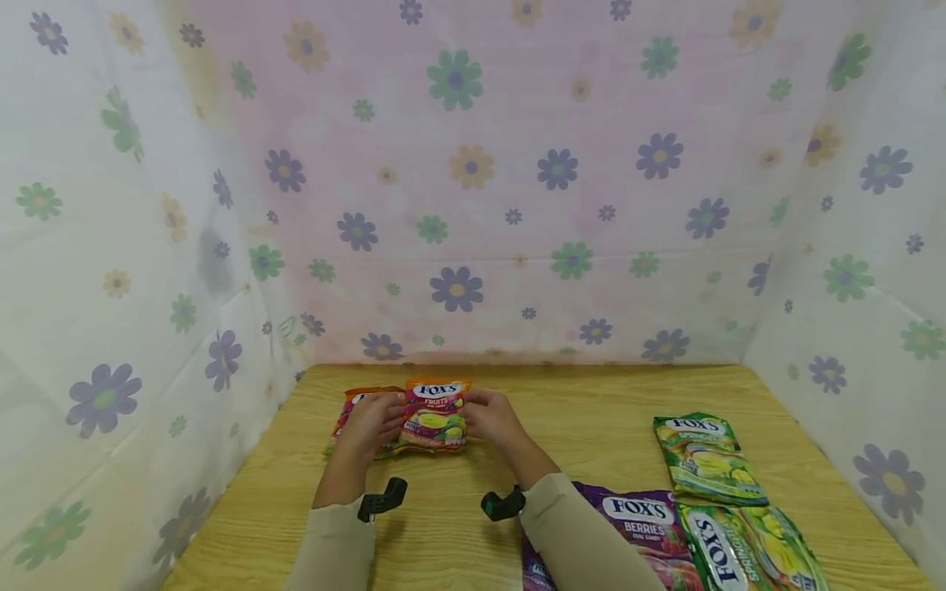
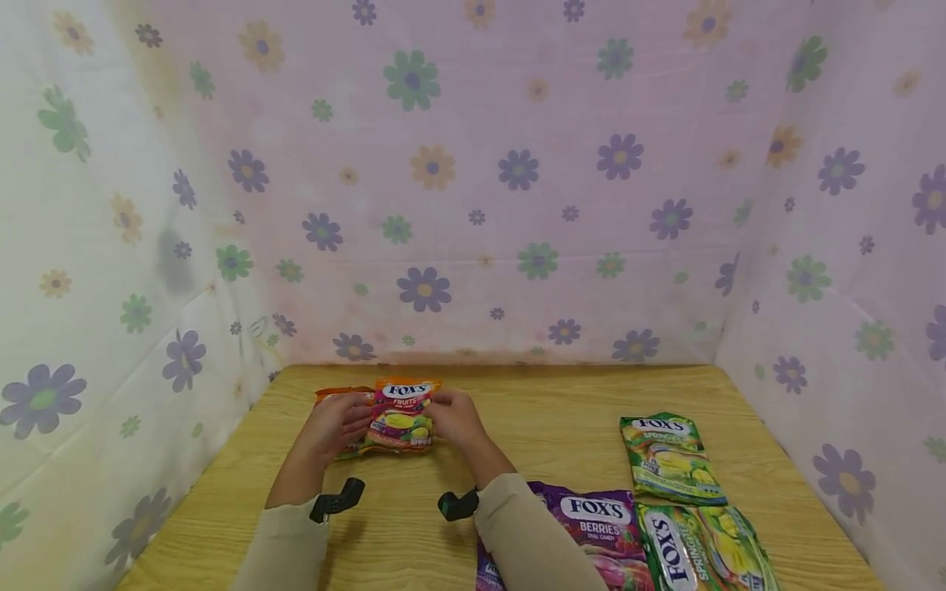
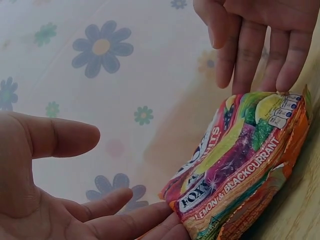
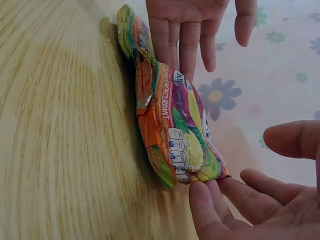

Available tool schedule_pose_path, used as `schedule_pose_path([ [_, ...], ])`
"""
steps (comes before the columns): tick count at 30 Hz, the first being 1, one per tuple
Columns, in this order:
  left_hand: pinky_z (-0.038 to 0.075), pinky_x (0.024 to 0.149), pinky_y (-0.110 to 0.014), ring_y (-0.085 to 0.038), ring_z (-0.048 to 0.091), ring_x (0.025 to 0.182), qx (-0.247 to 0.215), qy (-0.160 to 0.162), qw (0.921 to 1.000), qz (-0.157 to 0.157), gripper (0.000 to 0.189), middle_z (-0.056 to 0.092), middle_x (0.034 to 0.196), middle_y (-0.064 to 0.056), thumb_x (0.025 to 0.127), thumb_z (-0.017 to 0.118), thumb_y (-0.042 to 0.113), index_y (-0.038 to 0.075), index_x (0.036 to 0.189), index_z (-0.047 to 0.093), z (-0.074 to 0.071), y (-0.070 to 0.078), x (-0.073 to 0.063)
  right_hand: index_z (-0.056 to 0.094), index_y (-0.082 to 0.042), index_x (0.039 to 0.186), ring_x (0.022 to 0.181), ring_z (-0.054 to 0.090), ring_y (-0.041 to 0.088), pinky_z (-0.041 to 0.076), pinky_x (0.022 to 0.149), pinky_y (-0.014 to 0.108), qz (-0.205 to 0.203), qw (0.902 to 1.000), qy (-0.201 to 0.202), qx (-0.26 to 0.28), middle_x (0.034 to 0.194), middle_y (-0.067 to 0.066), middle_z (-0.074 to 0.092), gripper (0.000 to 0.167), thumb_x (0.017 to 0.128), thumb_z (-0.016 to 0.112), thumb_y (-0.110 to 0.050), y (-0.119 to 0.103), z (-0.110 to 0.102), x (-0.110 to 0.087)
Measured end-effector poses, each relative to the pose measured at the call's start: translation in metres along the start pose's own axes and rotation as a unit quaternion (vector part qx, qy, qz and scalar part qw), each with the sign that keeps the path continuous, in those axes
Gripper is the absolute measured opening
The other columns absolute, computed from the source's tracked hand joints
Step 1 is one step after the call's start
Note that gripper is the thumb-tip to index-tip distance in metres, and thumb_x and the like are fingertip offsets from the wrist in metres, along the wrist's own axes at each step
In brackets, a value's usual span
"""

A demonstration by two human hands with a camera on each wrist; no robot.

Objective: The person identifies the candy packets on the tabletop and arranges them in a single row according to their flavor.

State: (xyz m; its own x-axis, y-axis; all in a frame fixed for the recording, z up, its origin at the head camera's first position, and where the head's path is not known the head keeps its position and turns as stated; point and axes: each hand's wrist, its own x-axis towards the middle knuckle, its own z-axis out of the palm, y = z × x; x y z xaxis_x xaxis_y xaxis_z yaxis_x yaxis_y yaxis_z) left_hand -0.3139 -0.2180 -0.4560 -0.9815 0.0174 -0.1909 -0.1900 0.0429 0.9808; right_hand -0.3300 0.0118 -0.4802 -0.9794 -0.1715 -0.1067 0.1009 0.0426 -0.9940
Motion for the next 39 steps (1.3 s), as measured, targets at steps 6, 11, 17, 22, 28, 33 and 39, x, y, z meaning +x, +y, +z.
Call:
schedule_pose_path([
  [6, 0.039, 0.118, -0.055, -0.045, 0.046, 0.144, 0.007, -0.003, 1.0000, -0.005, 0.060, 0.043, 0.156, -0.032, 0.108, 0.047, 0.029, -0.007, 0.155, 0.035, -0.001, -0.001, 0.000, 0.056, 0.004, 0.143, 0.113, 0.065, 0.028, 0.057, 0.098, 0.047, 0.000, 1.0000, -0.001, -0.004, 0.144, 0.022, 0.057, 0.048, 0.100, 0.062, -0.015, 0.003, 0.003, 0.000],
  [11, 0.038, 0.119, -0.055, -0.045, 0.043, 0.146, 0.004, -0.008, 1.0000, -0.003, 0.059, 0.040, 0.157, -0.033, 0.108, 0.046, 0.027, -0.008, 0.155, 0.034, -0.001, 0.000, -0.002, 0.057, 0.003, 0.143, 0.112, 0.066, 0.027, 0.059, 0.094, 0.045, 0.001, 0.9999, -0.008, -0.009, 0.143, 0.022, 0.058, 0.048, 0.100, 0.062, -0.016, 0.005, 0.004, 0.000],
  [17, 0.040, 0.118, -0.054, -0.044, 0.046, 0.144, 0.002, 0.007, 0.9999, -0.015, 0.061, 0.043, 0.157, -0.031, 0.107, 0.049, 0.027, -0.006, 0.156, 0.034, -0.002, -0.001, -0.002, 0.056, 0.004, 0.143, 0.114, 0.066, 0.027, 0.060, 0.092, 0.042, 0.003, 0.9999, -0.013, -0.006, 0.143, 0.023, 0.058, 0.048, 0.100, 0.063, -0.016, 0.007, 0.008, 0.001],
  [22, 0.041, 0.118, -0.053, -0.043, 0.047, 0.144, -0.007, 0.014, 0.9997, -0.020, 0.062, 0.044, 0.156, -0.030, 0.107, 0.051, 0.027, -0.006, 0.156, 0.033, -0.004, -0.003, 0.000, 0.054, 0.004, 0.145, 0.123, 0.063, 0.030, 0.058, 0.099, 0.046, 0.005, 0.9998, -0.013, -0.014, 0.145, 0.022, 0.056, 0.050, 0.100, 0.062, -0.017, 0.006, 0.011, -0.001],
  [28, 0.040, 0.118, -0.053, -0.043, 0.046, 0.144, -0.017, 0.014, 0.9995, -0.021, 0.060, 0.043, 0.157, -0.030, 0.107, 0.049, 0.027, -0.008, 0.154, 0.035, -0.007, -0.003, 0.001, 0.053, 0.003, 0.145, 0.123, 0.062, 0.029, 0.055, 0.101, 0.048, 0.007, 0.9997, -0.021, -0.014, 0.145, 0.020, 0.055, 0.053, 0.098, 0.065, -0.018, 0.005, 0.014, -0.001],
  [33, 0.041, 0.118, -0.053, -0.043, 0.048, 0.143, -0.013, 0.021, 0.9994, -0.023, 0.059, 0.043, 0.157, -0.030, 0.107, 0.048, 0.027, -0.007, 0.154, 0.037, -0.010, -0.003, 0.000, 0.055, 0.004, 0.142, 0.119, 0.063, 0.028, 0.056, 0.099, 0.047, 0.009, 0.9997, -0.018, -0.016, 0.142, 0.019, 0.058, 0.052, 0.097, 0.068, -0.018, 0.007, 0.019, 0.001],
  [39, 0.038, 0.119, -0.054, -0.043, 0.046, 0.144, -0.002, 0.019, 0.9996, -0.021, 0.059, 0.042, 0.157, -0.030, 0.108, 0.046, 0.029, -0.006, 0.154, 0.037, -0.011, -0.001, -0.001, 0.057, 0.004, 0.141, 0.113, 0.064, 0.028, 0.057, 0.093, 0.045, 0.005, 0.9994, -0.019, -0.027, 0.140, 0.019, 0.059, 0.051, 0.097, 0.068, -0.018, 0.005, 0.022, 0.001],
])
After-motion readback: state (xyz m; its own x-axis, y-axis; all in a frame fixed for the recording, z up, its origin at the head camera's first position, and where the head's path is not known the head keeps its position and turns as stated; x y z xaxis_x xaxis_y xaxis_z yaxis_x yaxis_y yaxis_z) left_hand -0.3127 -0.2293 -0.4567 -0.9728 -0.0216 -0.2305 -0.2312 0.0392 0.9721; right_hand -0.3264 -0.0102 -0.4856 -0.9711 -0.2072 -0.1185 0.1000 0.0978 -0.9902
